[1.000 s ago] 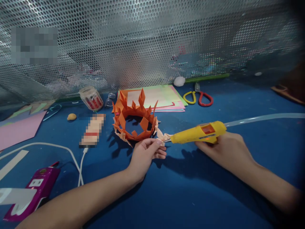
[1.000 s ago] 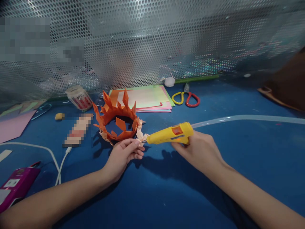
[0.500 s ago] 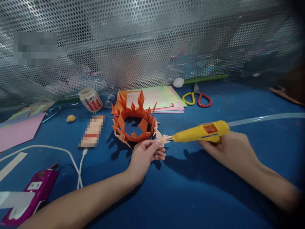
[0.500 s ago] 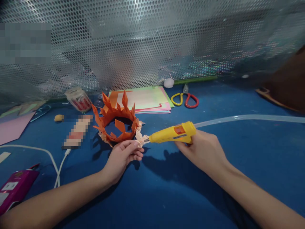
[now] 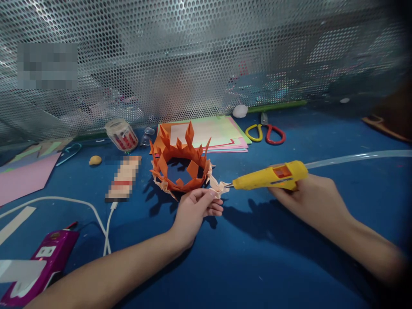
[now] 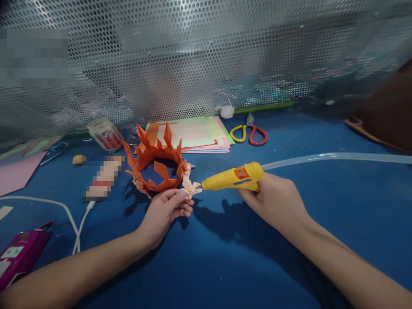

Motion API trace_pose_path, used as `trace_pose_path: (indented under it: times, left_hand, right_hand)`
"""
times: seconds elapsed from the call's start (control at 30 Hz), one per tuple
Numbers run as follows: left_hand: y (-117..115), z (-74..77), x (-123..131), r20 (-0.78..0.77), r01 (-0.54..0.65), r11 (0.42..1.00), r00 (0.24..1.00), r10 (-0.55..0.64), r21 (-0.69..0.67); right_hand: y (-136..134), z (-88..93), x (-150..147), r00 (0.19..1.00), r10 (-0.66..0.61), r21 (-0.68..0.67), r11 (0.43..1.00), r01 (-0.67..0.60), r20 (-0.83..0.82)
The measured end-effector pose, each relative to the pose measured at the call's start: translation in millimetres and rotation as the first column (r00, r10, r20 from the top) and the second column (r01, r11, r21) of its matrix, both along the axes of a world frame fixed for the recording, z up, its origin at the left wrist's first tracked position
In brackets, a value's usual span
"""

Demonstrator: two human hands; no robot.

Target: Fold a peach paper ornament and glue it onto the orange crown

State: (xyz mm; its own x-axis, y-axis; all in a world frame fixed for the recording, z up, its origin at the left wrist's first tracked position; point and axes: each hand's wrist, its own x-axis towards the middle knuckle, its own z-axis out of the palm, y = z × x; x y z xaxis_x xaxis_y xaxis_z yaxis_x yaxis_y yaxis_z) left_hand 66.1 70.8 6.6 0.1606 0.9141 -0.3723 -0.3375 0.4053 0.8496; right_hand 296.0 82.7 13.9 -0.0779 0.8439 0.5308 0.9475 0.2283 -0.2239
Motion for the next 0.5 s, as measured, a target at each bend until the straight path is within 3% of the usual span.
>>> trace_pose_path:
  times: [0.33,0.5]
  left_hand:
    - [0.3,-0.4,-0.2,0.028,0.004,1.0,1.0,-0.004,0.02]
    - [1.0,-2.0,-0.7,0.037,0.004,0.999,0.999,-0.005,0.037]
  right_hand:
    - [3.2,-4.3,5.4,1.0,0.006,0.036,0.999,-0.006,-0.008]
    - [6.6,-4.9,5.4,0.996,-0.048,0.051,0.997,0.052,-0.076]
